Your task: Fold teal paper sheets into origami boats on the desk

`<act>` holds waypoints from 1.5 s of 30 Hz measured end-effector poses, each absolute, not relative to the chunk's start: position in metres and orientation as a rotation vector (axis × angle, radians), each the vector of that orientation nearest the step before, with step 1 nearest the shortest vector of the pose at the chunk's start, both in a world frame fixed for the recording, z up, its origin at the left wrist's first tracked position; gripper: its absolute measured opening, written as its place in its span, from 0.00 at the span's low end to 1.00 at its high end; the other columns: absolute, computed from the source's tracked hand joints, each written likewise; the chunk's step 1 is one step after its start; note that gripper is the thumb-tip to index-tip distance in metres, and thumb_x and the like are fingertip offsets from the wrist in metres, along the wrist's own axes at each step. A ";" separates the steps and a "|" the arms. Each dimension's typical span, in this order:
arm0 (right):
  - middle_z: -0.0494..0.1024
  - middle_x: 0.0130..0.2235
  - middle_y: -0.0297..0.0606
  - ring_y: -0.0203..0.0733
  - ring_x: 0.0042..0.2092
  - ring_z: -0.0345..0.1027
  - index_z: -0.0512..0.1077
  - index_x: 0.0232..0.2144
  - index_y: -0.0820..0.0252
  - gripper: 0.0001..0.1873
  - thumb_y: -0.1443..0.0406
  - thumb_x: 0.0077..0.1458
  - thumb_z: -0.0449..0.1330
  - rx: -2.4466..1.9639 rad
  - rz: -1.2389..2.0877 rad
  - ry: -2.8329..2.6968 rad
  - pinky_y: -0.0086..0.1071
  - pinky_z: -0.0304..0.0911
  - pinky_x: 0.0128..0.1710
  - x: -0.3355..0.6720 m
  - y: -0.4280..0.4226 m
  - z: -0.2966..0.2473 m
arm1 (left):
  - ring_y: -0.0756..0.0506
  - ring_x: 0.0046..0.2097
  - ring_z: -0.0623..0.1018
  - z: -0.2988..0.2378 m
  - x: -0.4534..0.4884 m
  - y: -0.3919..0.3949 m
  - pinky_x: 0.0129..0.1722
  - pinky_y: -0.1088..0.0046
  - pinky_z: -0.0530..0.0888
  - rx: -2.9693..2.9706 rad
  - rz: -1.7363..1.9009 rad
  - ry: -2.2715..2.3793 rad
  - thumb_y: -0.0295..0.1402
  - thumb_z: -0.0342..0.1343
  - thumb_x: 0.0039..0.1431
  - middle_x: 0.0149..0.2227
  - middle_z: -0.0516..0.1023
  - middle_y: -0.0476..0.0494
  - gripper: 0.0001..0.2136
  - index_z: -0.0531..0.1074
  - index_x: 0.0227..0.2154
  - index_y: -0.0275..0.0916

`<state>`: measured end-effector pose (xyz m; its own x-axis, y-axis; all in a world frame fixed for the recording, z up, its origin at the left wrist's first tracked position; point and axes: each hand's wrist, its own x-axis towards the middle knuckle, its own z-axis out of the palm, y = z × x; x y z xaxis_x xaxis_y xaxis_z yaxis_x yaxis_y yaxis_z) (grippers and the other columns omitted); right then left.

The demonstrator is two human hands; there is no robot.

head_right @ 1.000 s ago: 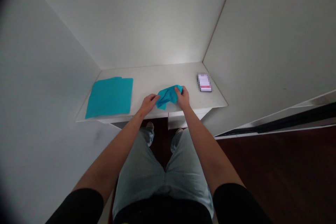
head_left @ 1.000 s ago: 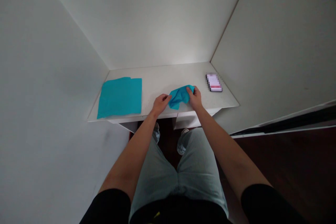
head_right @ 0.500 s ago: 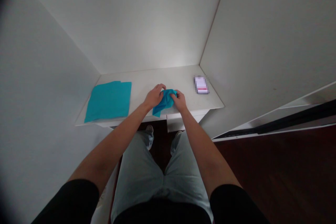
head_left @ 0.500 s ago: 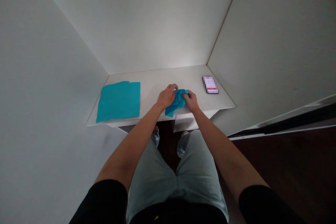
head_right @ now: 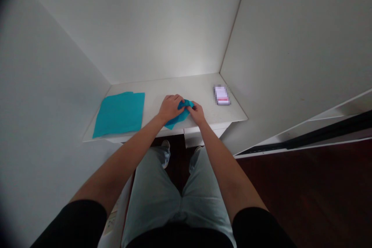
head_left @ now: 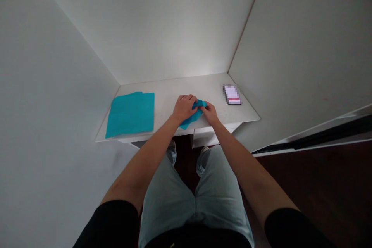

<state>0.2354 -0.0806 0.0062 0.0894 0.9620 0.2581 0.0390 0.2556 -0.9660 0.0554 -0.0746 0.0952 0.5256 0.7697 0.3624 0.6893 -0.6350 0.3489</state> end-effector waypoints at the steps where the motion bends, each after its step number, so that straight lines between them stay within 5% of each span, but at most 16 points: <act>1: 0.73 0.28 0.30 0.41 0.33 0.65 0.75 0.29 0.53 0.19 0.45 0.50 0.68 -1.087 0.934 -1.271 0.35 0.67 0.36 0.235 -0.081 0.006 | 0.33 0.55 0.78 0.096 0.055 -0.075 0.65 0.51 0.64 2.618 0.731 1.253 0.30 0.64 0.63 0.49 0.81 0.34 0.07 0.78 0.44 0.41; 9: 0.76 0.29 0.30 0.41 0.33 0.67 0.74 0.30 0.53 0.23 0.42 0.50 0.70 -1.102 0.935 -1.248 0.36 0.69 0.38 0.234 -0.078 0.002 | 0.39 0.51 0.80 0.095 0.051 -0.073 0.57 0.60 0.73 2.413 0.860 1.283 0.30 0.60 0.67 0.49 0.82 0.38 0.02 0.77 0.39 0.41; 16: 0.80 0.33 0.32 0.44 0.37 0.72 0.74 0.33 0.52 0.25 0.40 0.52 0.69 -1.081 0.945 -1.197 0.39 0.72 0.42 0.233 -0.076 0.000 | 0.45 0.38 0.79 0.097 0.044 -0.054 0.41 0.68 0.76 1.727 1.086 1.432 0.31 0.58 0.66 0.36 0.80 0.47 0.04 0.70 0.34 0.42; 26: 0.81 0.37 0.34 0.46 0.40 0.75 0.72 0.40 0.51 0.28 0.37 0.54 0.67 -1.091 0.901 -1.147 0.40 0.73 0.44 0.232 -0.076 0.000 | 0.39 0.48 0.81 0.073 0.007 -0.039 0.48 0.64 0.75 1.290 1.206 1.778 0.33 0.52 0.70 0.40 0.81 0.41 0.06 0.64 0.34 0.45; 33: 0.75 0.28 0.28 0.40 0.27 0.66 0.68 0.39 0.50 0.32 0.33 0.53 0.67 -1.088 0.990 -1.163 0.34 0.65 0.27 0.235 -0.079 0.000 | 0.35 0.52 0.82 0.052 -0.001 -0.046 0.53 0.60 0.73 1.382 1.206 1.854 0.36 0.53 0.73 0.42 0.82 0.36 0.05 0.63 0.39 0.46; 40: 0.79 0.32 0.31 0.43 0.31 0.72 0.65 0.42 0.49 0.34 0.32 0.53 0.66 -1.102 0.952 -1.081 0.36 0.70 0.31 0.236 -0.077 -0.004 | 0.35 0.53 0.83 0.053 -0.017 -0.046 0.52 0.61 0.73 1.505 1.163 1.964 0.37 0.49 0.76 0.45 0.84 0.33 0.04 0.66 0.45 0.44; 45: 0.71 0.24 0.25 0.40 0.24 0.64 0.65 0.43 0.48 0.34 0.31 0.54 0.65 -1.146 0.967 -1.133 0.34 0.60 0.23 0.236 -0.076 -0.005 | 0.33 0.54 0.83 0.059 -0.042 -0.038 0.54 0.60 0.72 1.520 1.181 1.982 0.35 0.50 0.76 0.45 0.83 0.32 0.04 0.67 0.46 0.43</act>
